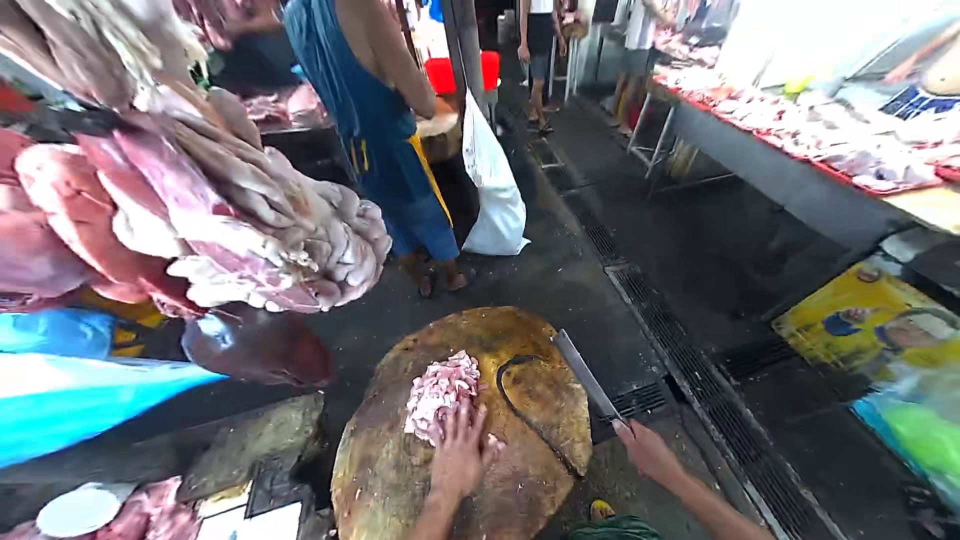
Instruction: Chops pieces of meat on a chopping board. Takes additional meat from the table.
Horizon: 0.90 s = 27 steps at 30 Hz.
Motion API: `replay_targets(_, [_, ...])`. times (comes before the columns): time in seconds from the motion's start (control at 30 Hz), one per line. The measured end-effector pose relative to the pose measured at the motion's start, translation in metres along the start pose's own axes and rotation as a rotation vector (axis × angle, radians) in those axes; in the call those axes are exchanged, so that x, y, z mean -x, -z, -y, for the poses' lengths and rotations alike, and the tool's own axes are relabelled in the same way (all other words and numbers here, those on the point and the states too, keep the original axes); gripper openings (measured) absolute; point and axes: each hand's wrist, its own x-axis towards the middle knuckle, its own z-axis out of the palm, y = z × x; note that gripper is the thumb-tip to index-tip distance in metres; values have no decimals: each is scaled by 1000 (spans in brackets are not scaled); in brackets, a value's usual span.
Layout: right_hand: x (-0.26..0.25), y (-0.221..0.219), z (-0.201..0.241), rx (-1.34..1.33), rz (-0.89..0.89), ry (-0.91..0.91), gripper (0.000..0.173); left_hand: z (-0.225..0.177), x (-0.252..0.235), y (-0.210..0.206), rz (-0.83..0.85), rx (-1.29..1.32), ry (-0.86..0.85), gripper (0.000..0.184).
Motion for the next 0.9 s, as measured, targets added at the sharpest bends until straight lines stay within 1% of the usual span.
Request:
replay_targets(0.07, [-3, -1, -3, 18, -6, 26, 76, 31, -26, 14, -103, -26, 175, 94])
replay_targets(0.13, [-4, 2, -6, 31, -3, 65, 76, 57, -47, 34, -105, 69, 307, 106])
replay_targets(0.17, [-3, 4, -7, 40, 6, 77, 77, 63, -50, 44, -88, 146, 355, 102])
replay_targets(0.2, [-3, 7, -8, 52, 14, 89, 77, 66, -49, 53, -98, 239, 402, 87])
replay_targets(0.23, [-3, 10, -9, 61, 24, 101, 77, 64, -43, 63, -145, 335, 469, 72])
replay_targets(0.27, [-4, 12, -10, 73, 36, 111, 77, 57, -31, 75, -220, 405, 569, 62])
replay_targets(0.3, [-4, 15, -11, 81, 47, 118, 76, 46, -14, 82, -317, 415, 704, 59])
replay_targets(0.33, [-4, 17, -12, 82, 54, 132, 76, 32, 7, 83, -396, 367, 877, 64])
replay_targets(0.37, [-3, 19, -14, 80, 54, 147, 76, 17, 31, 76, -440, 297, 1069, 75])
replay_targets(0.4, [-2, 21, -17, 74, 53, 158, 76, -2, 55, 67, -440, 271, 1268, 90])
replay_targets(0.43, [1, 24, -19, 60, 42, 164, 75, -25, 76, 59, -421, 331, 1459, 103])
replay_targets(0.47, [5, 28, -20, 38, 35, 163, 74, -52, 94, 54, -394, 451, 1617, 113])
replay_targets(0.5, [10, 31, -18, 14, 45, 166, 73, -81, 108, 55, -372, 610, 1726, 119])
replay_targets(0.53, [14, 32, -16, -5, 66, 186, 71, -107, 118, 56, -364, 784, 1771, 116])
replay_targets(0.57, [20, 31, -12, -26, 97, 217, 69, -128, 126, 53, -374, 958, 1756, 103])
replay_targets(0.6, [26, 29, -8, -42, 129, 251, 68, -140, 132, 44, -356, 1098, 1712, 88])
replay_targets(0.63, [30, 25, -4, -54, 160, 286, 66, -144, 138, 37, -297, 1210, 1646, 78])
replay_targets(0.67, [33, 19, 1, -75, 187, 310, 66, -147, 143, 32, -281, 1261, 1589, 72])
replay_targets(0.73, [36, 3, 12, -120, 218, 342, 63, -146, 157, 29, -255, 1237, 1521, 64])
replay_targets(0.77, [39, -5, 16, -134, 235, 347, 62, -145, 165, 32, -209, 1198, 1494, 60])
replay_targets(0.83, [43, -19, 22, -121, 257, 353, 61, -139, 189, 45, -108, 1072, 1424, 45])
replay_targets(0.87, [43, -27, 23, -103, 260, 353, 61, -135, 205, 54, -111, 1009, 1407, 36])
replay_targets(0.9, [43, -33, 23, -80, 260, 352, 62, -129, 225, 64, -150, 961, 1418, 31])
